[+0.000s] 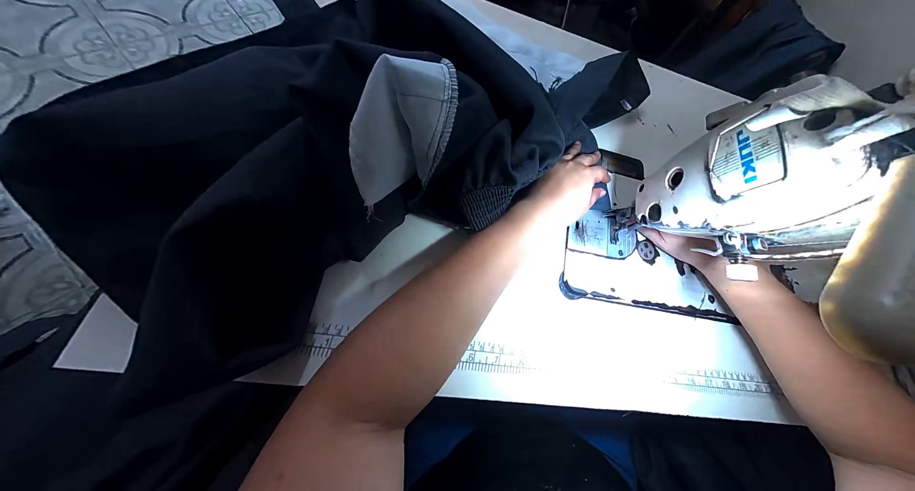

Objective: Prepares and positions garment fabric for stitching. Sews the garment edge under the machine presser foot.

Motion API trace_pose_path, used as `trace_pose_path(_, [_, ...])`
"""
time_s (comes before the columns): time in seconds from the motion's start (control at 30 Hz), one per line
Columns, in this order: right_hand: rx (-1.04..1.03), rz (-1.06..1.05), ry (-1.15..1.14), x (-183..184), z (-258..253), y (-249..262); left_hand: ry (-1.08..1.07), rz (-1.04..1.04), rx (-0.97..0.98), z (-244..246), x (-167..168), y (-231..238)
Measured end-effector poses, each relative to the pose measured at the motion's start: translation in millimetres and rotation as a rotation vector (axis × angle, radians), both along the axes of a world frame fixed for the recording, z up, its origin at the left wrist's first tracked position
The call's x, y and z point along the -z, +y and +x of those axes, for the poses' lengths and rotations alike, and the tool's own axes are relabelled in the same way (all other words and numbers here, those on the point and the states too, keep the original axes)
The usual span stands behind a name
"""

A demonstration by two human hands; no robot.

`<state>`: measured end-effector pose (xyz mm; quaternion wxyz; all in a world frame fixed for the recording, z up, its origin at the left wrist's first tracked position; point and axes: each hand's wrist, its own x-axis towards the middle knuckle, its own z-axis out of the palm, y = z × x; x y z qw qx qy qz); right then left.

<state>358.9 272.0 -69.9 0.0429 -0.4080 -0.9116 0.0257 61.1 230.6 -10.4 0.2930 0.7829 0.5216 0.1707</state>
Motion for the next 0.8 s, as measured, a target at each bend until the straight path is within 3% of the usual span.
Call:
trace_pose_path(0.1, [-0.002,0.010,-0.011,-13.1,-18.1,-10.7,0.026,-0.048,-0.024,3.3,-3.3,-2.8])
trace_pose_path(0.43, [-0.060,0.167,0.034,-5.0,-20.9,-17.7,0.080,-0.091,-0.053,9.0,-6.2,-4.9])
trace_pose_path(0.5, [0.094,0.117,0.004,1.5,-5.3,-17.7,0.091,-0.102,-0.103,11.3,-6.7,-5.9])
trace_pose_path(0.57, [0.532,-0.158,-0.094,-38.0,-16.0,-36.2,0.121,-0.131,-0.155,11.5,-8.4,-7.1])
trace_pose_path(0.63, [0.722,-0.231,-0.084,-78.4,-30.4,-57.8,0.186,-0.178,-0.158,10.6,-13.0,-8.9])
trace_pose_path(0.7, [0.533,-0.162,0.023,-75.8,-24.5,-81.3,0.300,-0.217,-0.114,10.1,-21.0,-8.5])
trace_pose_path(0.8, [-0.145,-0.092,0.212,-47.9,-66.6,-135.9,0.508,-0.265,-0.003,13.5,-48.5,-1.8])
